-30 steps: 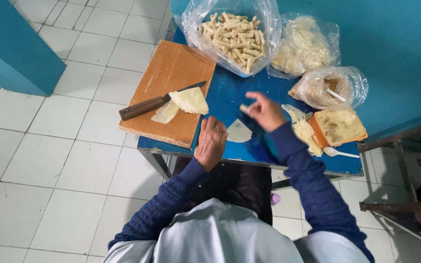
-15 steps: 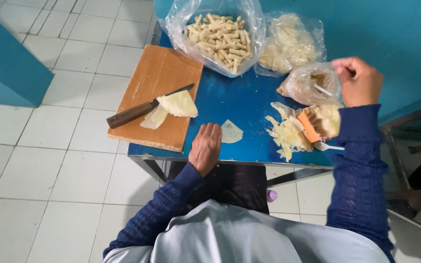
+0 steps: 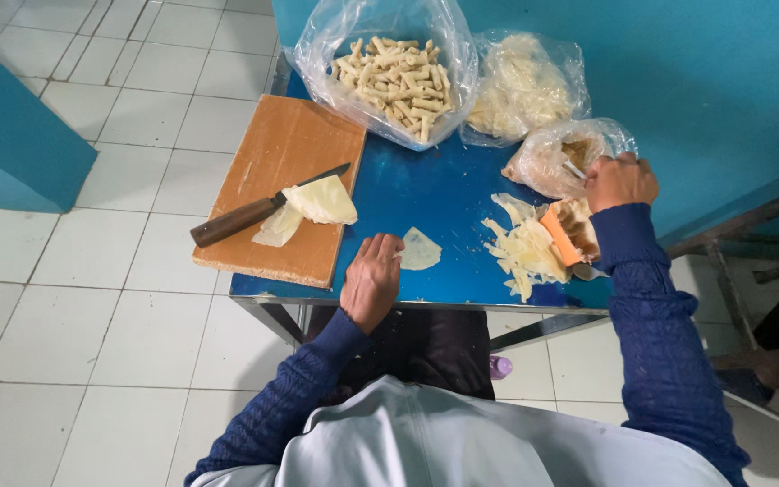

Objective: The person sits at a table and uses a spoon to scoop a pale paste from a plastic bag and spread it onto thin flat sheets. They press and fold the coated sheet pieces by hand, setting finished pieces aside and repeating the process on new sheets.

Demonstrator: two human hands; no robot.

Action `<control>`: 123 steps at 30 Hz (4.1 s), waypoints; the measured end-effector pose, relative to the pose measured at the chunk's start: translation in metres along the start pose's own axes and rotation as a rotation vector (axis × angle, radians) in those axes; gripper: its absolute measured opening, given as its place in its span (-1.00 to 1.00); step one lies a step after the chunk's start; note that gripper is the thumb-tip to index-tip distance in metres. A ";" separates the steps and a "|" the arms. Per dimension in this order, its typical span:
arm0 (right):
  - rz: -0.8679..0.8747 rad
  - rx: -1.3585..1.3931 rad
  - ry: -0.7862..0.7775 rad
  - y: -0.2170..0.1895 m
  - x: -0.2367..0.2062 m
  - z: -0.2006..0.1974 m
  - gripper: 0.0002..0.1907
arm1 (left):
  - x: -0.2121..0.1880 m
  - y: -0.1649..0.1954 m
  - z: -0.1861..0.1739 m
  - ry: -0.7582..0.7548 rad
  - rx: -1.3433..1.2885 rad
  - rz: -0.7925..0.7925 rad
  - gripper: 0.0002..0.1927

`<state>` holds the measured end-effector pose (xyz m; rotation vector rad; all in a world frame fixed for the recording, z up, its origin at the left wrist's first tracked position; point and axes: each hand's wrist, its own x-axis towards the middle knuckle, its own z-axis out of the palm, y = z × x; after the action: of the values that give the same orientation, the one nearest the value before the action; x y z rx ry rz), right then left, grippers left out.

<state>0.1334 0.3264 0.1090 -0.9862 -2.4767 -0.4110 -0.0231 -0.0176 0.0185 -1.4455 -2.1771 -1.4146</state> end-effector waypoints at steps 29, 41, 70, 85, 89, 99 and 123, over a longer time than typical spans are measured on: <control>-0.070 0.101 -0.017 0.030 -0.003 0.017 -0.90 | 0.000 -0.001 0.001 -0.013 -0.012 -0.021 -0.81; 0.023 0.459 0.046 0.017 -0.005 0.009 -0.98 | -0.003 -0.004 0.002 0.025 -0.093 -0.012 -0.76; 0.229 0.894 0.111 0.039 -0.020 -0.007 -0.88 | -0.006 -0.009 0.005 0.021 -0.197 -0.142 -0.65; 0.084 1.170 -0.258 -0.071 -0.101 0.017 -0.87 | -0.004 -0.018 0.018 0.047 -0.333 -0.204 -0.61; -0.043 1.115 -0.199 -0.111 -0.116 0.017 -0.92 | -0.004 -0.018 0.017 0.049 -0.366 -0.198 -0.59; -0.481 0.713 0.243 -0.121 -0.124 0.008 -0.77 | 0.003 -0.021 0.027 0.028 -0.490 -0.277 -0.60; -0.003 0.206 0.511 0.000 -0.038 0.011 -0.79 | 0.001 -0.024 0.024 -0.068 -0.444 -0.117 -0.57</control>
<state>0.1549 0.3092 0.0802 -0.6902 -2.0105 -0.3475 -0.0348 0.0000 -0.0088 -1.5332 -2.1048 -2.0182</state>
